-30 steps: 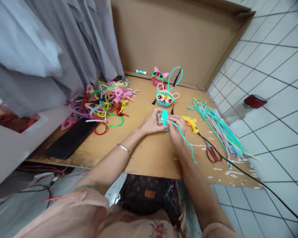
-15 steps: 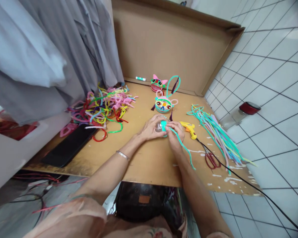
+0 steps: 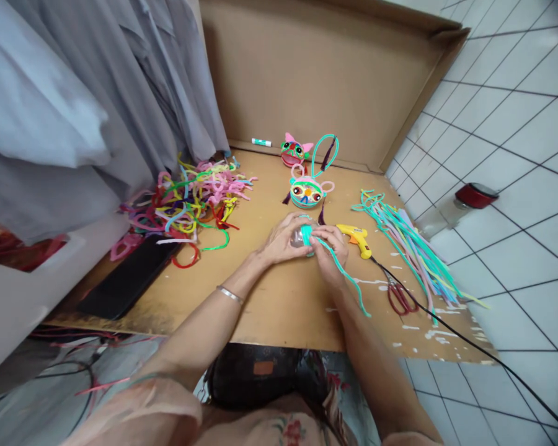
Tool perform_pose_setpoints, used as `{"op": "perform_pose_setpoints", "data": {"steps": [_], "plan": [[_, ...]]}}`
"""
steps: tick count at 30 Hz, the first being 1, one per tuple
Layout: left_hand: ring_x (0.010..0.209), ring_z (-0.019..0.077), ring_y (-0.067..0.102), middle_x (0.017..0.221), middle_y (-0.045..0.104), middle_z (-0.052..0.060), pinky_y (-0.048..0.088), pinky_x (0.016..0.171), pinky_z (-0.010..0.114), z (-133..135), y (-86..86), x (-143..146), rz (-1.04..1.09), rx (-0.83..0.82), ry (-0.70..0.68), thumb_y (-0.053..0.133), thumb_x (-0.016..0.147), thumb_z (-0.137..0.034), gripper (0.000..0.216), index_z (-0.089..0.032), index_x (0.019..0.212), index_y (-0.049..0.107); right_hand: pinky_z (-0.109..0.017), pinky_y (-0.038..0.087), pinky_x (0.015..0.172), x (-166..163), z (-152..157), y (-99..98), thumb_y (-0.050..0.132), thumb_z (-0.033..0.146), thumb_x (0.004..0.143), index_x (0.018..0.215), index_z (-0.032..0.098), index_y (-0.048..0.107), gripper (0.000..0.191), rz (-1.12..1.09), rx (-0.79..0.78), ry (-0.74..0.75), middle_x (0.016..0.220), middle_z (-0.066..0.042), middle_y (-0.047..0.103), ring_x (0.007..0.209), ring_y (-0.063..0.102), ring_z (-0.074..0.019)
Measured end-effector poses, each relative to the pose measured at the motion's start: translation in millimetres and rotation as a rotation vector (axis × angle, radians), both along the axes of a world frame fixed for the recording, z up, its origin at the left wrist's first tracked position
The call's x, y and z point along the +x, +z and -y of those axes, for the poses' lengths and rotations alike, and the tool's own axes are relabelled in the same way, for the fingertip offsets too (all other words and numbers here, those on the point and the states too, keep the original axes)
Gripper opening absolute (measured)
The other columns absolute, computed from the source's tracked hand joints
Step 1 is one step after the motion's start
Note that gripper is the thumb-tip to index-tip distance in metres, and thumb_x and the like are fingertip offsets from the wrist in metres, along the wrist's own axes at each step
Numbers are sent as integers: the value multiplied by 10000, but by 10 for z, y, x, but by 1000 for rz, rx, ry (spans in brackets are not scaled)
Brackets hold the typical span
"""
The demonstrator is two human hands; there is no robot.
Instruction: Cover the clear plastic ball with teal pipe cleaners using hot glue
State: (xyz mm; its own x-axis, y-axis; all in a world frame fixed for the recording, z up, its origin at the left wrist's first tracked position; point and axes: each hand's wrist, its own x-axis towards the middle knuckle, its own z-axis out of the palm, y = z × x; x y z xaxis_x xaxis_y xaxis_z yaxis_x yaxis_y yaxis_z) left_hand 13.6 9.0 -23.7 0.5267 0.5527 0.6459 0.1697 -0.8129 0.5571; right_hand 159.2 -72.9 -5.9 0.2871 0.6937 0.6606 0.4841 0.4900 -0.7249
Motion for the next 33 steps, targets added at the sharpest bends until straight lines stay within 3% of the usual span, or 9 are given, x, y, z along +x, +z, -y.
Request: {"op": "perform_pose_setpoints", "data": {"steps": [13,20,24,33], "plan": [[1284,287,548,1354,531,136,487,1057,434,0,-17,-4,1,-9,-12,720,774,-468,557,-229,1256,577,-380,530,875,26,5,-13,669,307,826,833,242,713,79,60,9,-6,925,-43,664,943,628,-210],[1279,309,551,1359,516,159,470,1082,467,8,-8,-17,5,-30,-29,734,765,-501,578,-210,1241,586,-388,514,930,104,21,-44,510,246,908,1009,245,704,219,195,55,10,1025,-60,658,1018,627,-219],[1290,313,536,1368,505,155,452,1094,481,24,8,-15,13,-33,-51,742,764,-485,562,-211,1233,597,-365,517,904,92,-4,-18,481,330,957,1062,250,708,262,123,12,-105,1051,-60,631,999,616,-210],[1313,310,519,1358,516,137,445,1104,467,12,-15,-3,44,-69,-85,768,747,-469,549,-231,1223,632,-327,529,771,44,-97,67,607,388,872,923,232,725,202,-82,-117,43,962,-40,607,886,604,-183]]}}
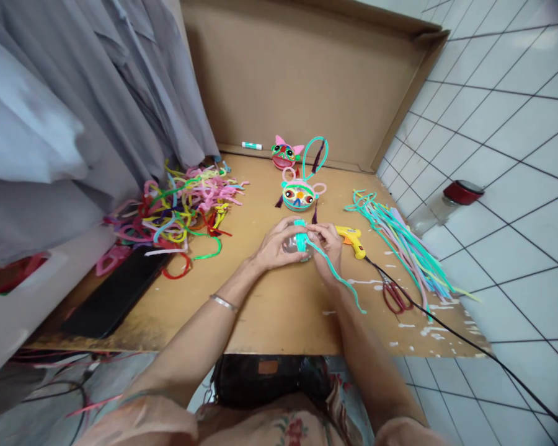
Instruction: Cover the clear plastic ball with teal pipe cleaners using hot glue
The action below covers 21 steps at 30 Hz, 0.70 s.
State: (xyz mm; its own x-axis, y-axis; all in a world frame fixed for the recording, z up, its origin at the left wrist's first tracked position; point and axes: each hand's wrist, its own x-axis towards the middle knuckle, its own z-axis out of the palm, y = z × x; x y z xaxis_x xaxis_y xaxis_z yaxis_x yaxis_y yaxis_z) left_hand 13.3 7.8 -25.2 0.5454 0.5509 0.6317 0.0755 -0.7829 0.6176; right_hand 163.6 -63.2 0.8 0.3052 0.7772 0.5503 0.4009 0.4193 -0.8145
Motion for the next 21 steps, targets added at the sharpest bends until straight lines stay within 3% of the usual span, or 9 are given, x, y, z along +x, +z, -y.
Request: {"op": "perform_pose_setpoints", "data": {"steps": [8,16,21], "plan": [[1311,322,512,1388,470,163,444,1095,491,-4,2,1,3,74,-22,790,725,-446,552,-206,1199,637,-271,475,687,42,16,7,583,399,876,825,204,623,205,-10,-45,35,886,-12,564,757,532,-138],[1280,304,528,1330,511,156,446,1085,475,11,33,4,85,-63,35,794,698,-421,544,-185,1160,627,-358,497,870,27,57,-37,445,393,945,916,222,619,246,90,11,-117,971,-46,578,933,567,-190],[1166,275,595,1215,606,122,462,1049,449,8,136,76,124,-244,11,792,678,-407,520,-174,1117,638,-441,446,1058,130,28,-129,587,428,837,1170,235,611,386,5,-59,-66,1229,-88,578,1187,545,-250]]}}
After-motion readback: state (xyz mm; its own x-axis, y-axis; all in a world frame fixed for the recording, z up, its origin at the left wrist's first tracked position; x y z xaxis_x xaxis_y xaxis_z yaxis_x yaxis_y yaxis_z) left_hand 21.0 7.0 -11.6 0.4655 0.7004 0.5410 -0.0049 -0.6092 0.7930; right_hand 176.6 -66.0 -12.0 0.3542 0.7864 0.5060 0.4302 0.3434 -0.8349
